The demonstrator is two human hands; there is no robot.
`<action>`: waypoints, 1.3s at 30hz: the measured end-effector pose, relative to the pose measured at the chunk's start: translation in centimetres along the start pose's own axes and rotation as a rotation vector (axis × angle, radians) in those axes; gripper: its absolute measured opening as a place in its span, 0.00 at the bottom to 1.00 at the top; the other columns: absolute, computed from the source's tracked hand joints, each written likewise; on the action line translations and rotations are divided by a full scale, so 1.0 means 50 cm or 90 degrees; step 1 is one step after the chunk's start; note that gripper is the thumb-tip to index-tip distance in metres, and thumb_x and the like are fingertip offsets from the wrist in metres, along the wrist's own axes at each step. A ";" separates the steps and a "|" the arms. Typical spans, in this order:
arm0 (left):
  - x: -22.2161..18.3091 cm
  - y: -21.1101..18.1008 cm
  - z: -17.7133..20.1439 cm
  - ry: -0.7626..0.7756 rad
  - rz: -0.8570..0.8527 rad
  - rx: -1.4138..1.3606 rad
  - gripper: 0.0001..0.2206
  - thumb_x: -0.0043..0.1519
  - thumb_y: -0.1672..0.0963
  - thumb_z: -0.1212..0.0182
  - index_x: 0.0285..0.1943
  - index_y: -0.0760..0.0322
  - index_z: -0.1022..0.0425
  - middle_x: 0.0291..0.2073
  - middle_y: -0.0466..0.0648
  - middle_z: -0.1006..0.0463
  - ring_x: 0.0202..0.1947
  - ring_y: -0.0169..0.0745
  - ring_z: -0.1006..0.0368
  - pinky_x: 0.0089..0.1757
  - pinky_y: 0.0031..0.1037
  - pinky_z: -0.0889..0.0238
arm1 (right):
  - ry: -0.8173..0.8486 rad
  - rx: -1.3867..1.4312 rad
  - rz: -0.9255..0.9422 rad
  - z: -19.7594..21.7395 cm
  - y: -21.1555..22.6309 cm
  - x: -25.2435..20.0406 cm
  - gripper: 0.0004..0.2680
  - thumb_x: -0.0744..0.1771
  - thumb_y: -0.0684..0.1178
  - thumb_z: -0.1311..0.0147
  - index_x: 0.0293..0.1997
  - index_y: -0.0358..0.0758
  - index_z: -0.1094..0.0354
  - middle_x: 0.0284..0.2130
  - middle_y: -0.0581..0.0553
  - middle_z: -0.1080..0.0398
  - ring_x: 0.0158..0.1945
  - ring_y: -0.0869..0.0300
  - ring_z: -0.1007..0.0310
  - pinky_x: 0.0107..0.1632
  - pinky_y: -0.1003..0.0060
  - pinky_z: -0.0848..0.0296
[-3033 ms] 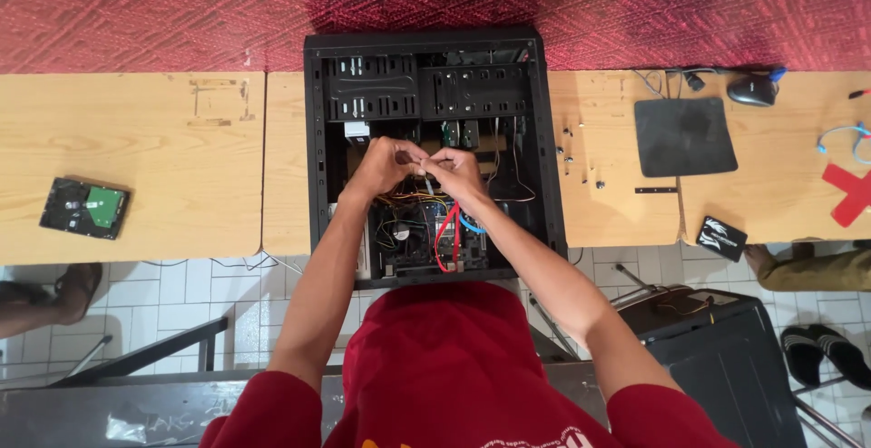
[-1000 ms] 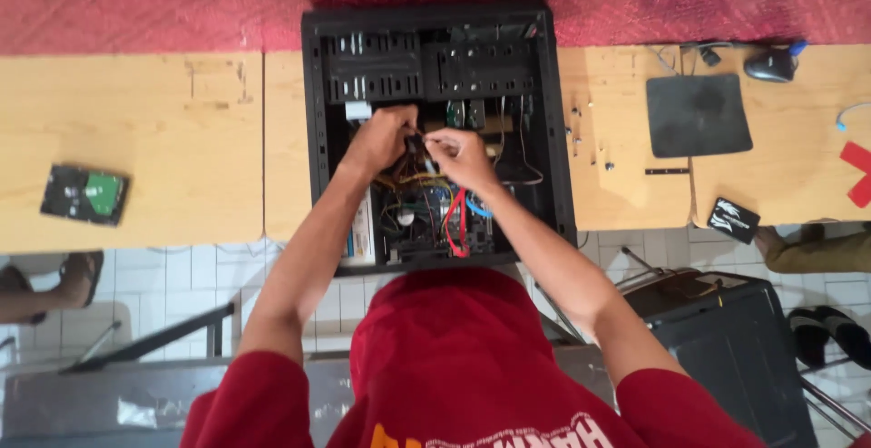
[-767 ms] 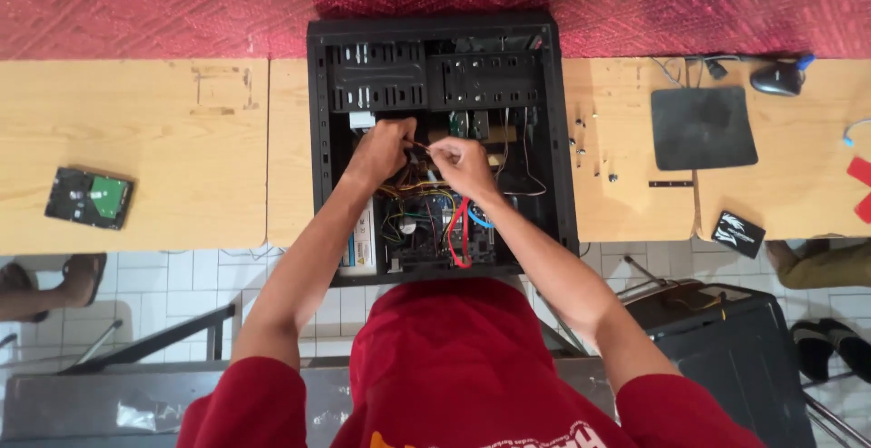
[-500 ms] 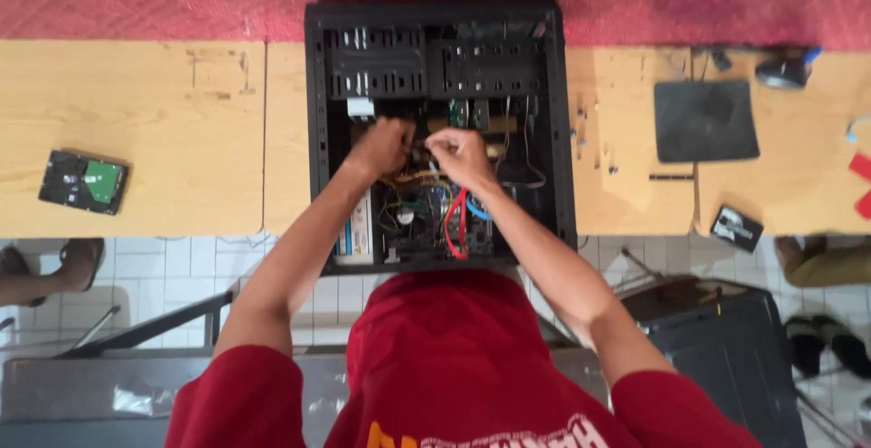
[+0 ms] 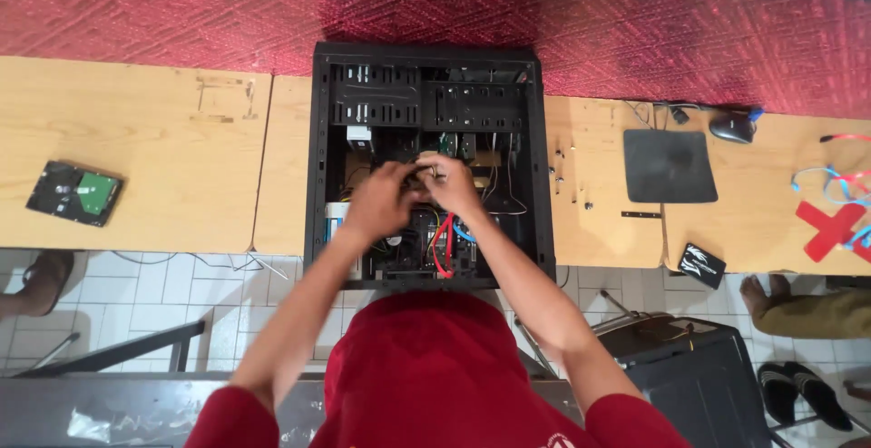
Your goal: Connecting internal cables and securing components with a screwdriver inside a desktop PC case during a hardware inspection.
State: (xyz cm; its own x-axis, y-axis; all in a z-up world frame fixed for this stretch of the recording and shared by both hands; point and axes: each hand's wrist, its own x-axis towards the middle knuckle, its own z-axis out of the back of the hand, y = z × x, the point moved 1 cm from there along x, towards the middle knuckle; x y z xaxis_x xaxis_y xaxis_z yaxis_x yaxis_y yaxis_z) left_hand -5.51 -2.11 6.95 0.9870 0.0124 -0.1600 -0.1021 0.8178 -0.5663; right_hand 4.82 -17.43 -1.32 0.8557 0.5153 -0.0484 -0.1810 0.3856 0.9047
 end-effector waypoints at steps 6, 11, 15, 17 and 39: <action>0.018 0.033 -0.141 -0.077 -0.069 0.069 0.15 0.60 0.54 0.37 0.53 0.65 0.25 0.51 0.52 0.26 0.50 0.61 0.25 0.46 0.51 0.28 | 0.063 0.383 -0.009 -0.045 0.026 0.043 0.14 0.70 0.42 0.47 0.65 0.32 0.37 0.51 0.23 0.28 0.49 0.41 0.22 0.53 0.52 0.19; 0.098 0.061 -0.127 -0.011 0.029 0.189 0.25 0.55 0.52 0.35 0.61 0.68 0.26 0.56 0.56 0.26 0.59 0.59 0.30 0.52 0.48 0.32 | 0.077 0.154 0.077 -0.080 -0.034 0.106 0.13 0.69 0.36 0.51 0.60 0.36 0.31 0.49 0.29 0.25 0.51 0.46 0.22 0.55 0.53 0.23; 0.222 0.227 -0.239 0.124 0.204 0.146 0.33 0.51 0.48 0.27 0.62 0.73 0.27 0.58 0.63 0.30 0.61 0.64 0.32 0.46 0.53 0.26 | 0.026 0.048 0.072 -0.054 0.029 0.077 0.12 0.70 0.40 0.50 0.59 0.41 0.27 0.50 0.31 0.25 0.54 0.45 0.24 0.56 0.50 0.24; 0.304 0.328 -0.341 0.139 0.221 0.156 0.29 0.52 0.49 0.29 0.57 0.73 0.23 0.53 0.64 0.27 0.57 0.64 0.29 0.44 0.52 0.25 | 0.024 -0.014 0.065 -0.044 0.072 0.042 0.12 0.69 0.41 0.48 0.60 0.46 0.27 0.47 0.32 0.24 0.52 0.45 0.23 0.53 0.50 0.22; 0.405 0.525 -0.359 0.289 0.251 0.263 0.21 0.62 0.51 0.49 0.59 0.65 0.21 0.56 0.54 0.21 0.58 0.55 0.25 0.48 0.50 0.26 | 0.359 -0.050 -0.044 -0.161 0.029 0.098 0.19 0.65 0.50 0.54 0.59 0.26 0.30 0.52 0.19 0.29 0.61 0.31 0.34 0.64 0.39 0.35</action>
State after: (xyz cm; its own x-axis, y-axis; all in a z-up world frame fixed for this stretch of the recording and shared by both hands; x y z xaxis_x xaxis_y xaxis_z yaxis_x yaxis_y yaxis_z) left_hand 9.56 9.31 -25.66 0.7288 0.1844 -0.6594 -0.2956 0.9534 -0.0601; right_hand 4.87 -8.21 -3.67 0.4798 0.8072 -0.3437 -0.1886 0.4775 0.8582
